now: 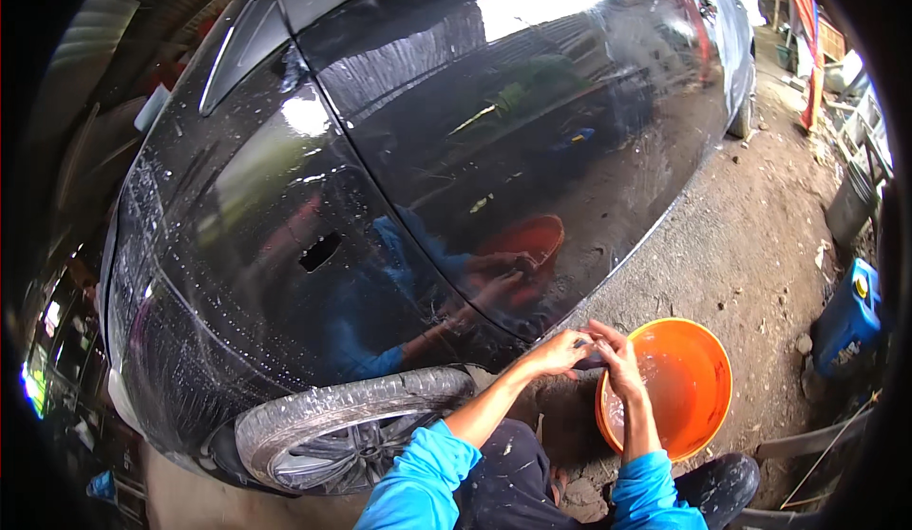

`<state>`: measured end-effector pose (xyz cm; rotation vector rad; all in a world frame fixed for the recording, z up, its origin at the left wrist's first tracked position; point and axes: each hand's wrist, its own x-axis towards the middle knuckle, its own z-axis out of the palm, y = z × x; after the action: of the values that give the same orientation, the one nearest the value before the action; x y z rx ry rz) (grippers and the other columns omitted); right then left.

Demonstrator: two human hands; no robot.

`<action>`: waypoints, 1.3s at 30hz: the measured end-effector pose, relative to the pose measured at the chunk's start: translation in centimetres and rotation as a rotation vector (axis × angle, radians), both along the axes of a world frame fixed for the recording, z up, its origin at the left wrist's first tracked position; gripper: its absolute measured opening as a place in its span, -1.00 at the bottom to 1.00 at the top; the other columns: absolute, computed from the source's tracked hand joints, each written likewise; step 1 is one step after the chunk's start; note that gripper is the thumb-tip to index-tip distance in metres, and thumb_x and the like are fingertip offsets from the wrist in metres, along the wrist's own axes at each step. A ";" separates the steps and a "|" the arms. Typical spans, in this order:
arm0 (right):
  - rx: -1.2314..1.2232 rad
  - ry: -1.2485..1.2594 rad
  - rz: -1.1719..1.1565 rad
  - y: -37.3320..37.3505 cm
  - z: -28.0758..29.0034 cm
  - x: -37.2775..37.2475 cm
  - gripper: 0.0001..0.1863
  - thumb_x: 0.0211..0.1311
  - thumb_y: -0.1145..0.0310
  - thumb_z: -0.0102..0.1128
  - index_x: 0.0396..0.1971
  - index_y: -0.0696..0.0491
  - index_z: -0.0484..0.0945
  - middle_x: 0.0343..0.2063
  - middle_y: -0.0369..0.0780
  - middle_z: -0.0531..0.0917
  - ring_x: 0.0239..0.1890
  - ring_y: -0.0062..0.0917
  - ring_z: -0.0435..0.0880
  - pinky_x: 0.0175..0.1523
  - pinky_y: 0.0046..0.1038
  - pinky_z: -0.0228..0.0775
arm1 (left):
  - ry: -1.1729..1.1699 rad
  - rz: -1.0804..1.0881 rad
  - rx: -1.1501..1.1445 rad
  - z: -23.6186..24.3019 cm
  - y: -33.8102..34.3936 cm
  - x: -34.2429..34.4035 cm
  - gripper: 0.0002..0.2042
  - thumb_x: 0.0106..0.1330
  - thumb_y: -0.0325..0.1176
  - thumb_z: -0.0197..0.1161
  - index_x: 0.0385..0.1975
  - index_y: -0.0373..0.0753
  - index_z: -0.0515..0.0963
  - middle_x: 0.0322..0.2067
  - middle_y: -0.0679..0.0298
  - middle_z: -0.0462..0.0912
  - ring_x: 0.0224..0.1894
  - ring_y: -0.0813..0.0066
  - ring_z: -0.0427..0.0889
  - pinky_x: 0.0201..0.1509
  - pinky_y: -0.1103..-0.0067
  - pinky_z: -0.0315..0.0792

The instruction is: Sanding the side panel of a black car using a sanding block and water from a bucket.

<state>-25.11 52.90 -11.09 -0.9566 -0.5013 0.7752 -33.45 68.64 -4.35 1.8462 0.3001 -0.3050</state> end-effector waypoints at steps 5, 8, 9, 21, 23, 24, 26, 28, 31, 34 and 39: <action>0.213 0.220 0.029 -4.8 0.8 2.0 -0.24 0.05 0.34 0.48 0.25 0.21 0.35 0.08 -0.10 0.59 0.09 -0.37 0.62 -0.01 -0.36 0.63 | -0.049 0.107 -0.553 0.0 -2.1 2.4 -0.63 0.50 -0.13 0.09 0.01 -0.35 0.53 -0.14 0.15 0.64 -0.17 0.41 0.70 -0.39 0.46 0.73; -0.010 0.269 0.060 -6.9 -3.6 2.1 -0.53 0.13 0.54 0.37 0.07 0.20 0.50 -0.11 -0.18 0.70 -0.10 -0.37 0.72 -0.02 -0.30 0.65 | 0.009 0.008 -0.304 -1.3 -4.4 3.8 -0.65 0.47 -0.11 0.13 -0.04 -0.31 0.51 -0.25 0.21 0.65 -0.26 0.43 0.70 -0.40 0.46 0.72; -0.022 0.278 0.058 -7.6 -4.5 2.7 -0.53 0.13 0.54 0.37 0.07 0.20 0.50 -0.11 -0.18 0.70 -0.10 -0.37 0.72 -0.02 -0.30 0.65 | 0.014 -0.027 -0.175 -1.7 -5.0 4.1 -0.64 0.45 -0.11 0.17 -0.03 -0.31 0.51 -0.26 0.21 0.65 -0.26 0.42 0.69 -0.38 0.45 0.72; -0.665 0.732 -0.617 -12.6 -28.0 3.5 -0.80 0.33 0.37 0.16 -0.08 -0.02 0.50 -0.40 -0.17 0.66 -0.42 -0.35 0.67 -0.46 -0.28 0.60 | -0.182 -0.421 0.351 -1.3 -6.3 4.3 -0.54 0.33 -0.20 0.28 0.17 -0.27 0.45 -0.16 -0.02 0.70 -0.11 0.12 0.70 -0.02 0.29 0.54; -0.717 0.750 -0.591 -11.1 -27.0 2.8 -0.84 0.30 0.36 0.17 -0.15 -0.04 0.52 -0.45 -0.20 0.63 -0.47 -0.41 0.64 -0.49 -0.34 0.55 | -0.100 -0.410 0.390 1.0 -6.0 3.2 -0.55 0.34 -0.22 0.26 0.18 -0.26 0.45 -0.14 -0.03 0.69 -0.09 0.08 0.70 0.00 0.28 0.54; -0.756 0.755 -0.591 -11.3 -25.8 3.7 -0.88 0.27 0.34 0.17 -0.21 -0.06 0.54 -0.50 -0.23 0.60 -0.52 -0.47 0.60 -0.52 -0.40 0.50 | -0.151 -0.404 0.438 1.5 -6.5 3.0 -0.56 0.36 -0.23 0.23 0.19 -0.26 0.44 -0.13 -0.03 0.69 -0.09 0.04 0.69 -0.01 0.27 0.54; -0.625 0.776 -0.654 -9.2 -20.5 4.9 -0.84 0.17 0.53 0.09 -0.24 0.03 0.54 -0.47 -0.24 0.60 -0.50 -0.49 0.58 -0.51 -0.28 0.45 | -0.152 -0.389 0.426 3.7 -6.2 1.5 -0.58 0.38 -0.25 0.22 0.18 -0.27 0.45 -0.14 -0.03 0.69 -0.10 0.04 0.69 -0.02 0.29 0.54; -0.457 0.348 -0.846 -6.7 -15.0 4.8 -0.75 0.16 0.46 0.12 -0.13 0.10 0.52 -0.36 -0.26 0.60 -0.34 -0.52 0.57 -0.24 -0.39 0.46 | -0.158 -0.377 0.414 6.2 -6.5 0.2 -0.61 0.39 -0.27 0.20 0.16 -0.27 0.46 -0.14 -0.02 0.69 -0.11 0.04 0.70 -0.03 0.30 0.54; -0.279 0.140 -0.930 -3.2 -3.9 3.0 -0.59 0.21 0.44 0.07 0.09 0.12 0.39 -0.16 -0.23 0.54 -0.13 -0.46 0.52 0.05 -0.38 0.40 | -0.280 -0.324 0.365 9.5 -8.3 -1.3 -0.66 0.38 -0.36 0.21 0.12 -0.27 0.50 -0.15 0.00 0.69 -0.14 0.09 0.71 -0.06 0.35 0.55; -0.295 -0.267 -1.039 3.7 4.2 0.5 -0.40 0.41 0.36 0.04 0.39 0.16 0.15 0.33 0.02 0.31 0.41 -0.17 0.20 0.50 -0.26 -0.10 | -0.507 -0.264 0.306 11.8 -10.2 -2.1 -0.67 0.31 -0.50 0.27 0.08 -0.28 0.55 -0.17 0.06 0.70 -0.15 0.21 0.73 -0.07 0.42 0.57; -0.247 -0.833 -1.038 14.4 10.4 -8.4 -0.20 0.38 0.30 0.03 0.40 0.43 -0.13 0.42 0.32 -0.13 0.49 0.19 -0.19 0.54 -0.02 -0.33 | -0.554 -0.192 0.363 11.7 -10.5 -2.4 -0.69 0.25 -0.56 0.33 0.00 -0.36 0.59 -0.26 0.09 0.73 -0.24 0.34 0.75 -0.15 0.52 0.61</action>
<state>-33.54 67.34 -0.64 -1.5613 -0.5241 -0.5512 -35.80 58.18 7.38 2.2344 -0.2214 0.1491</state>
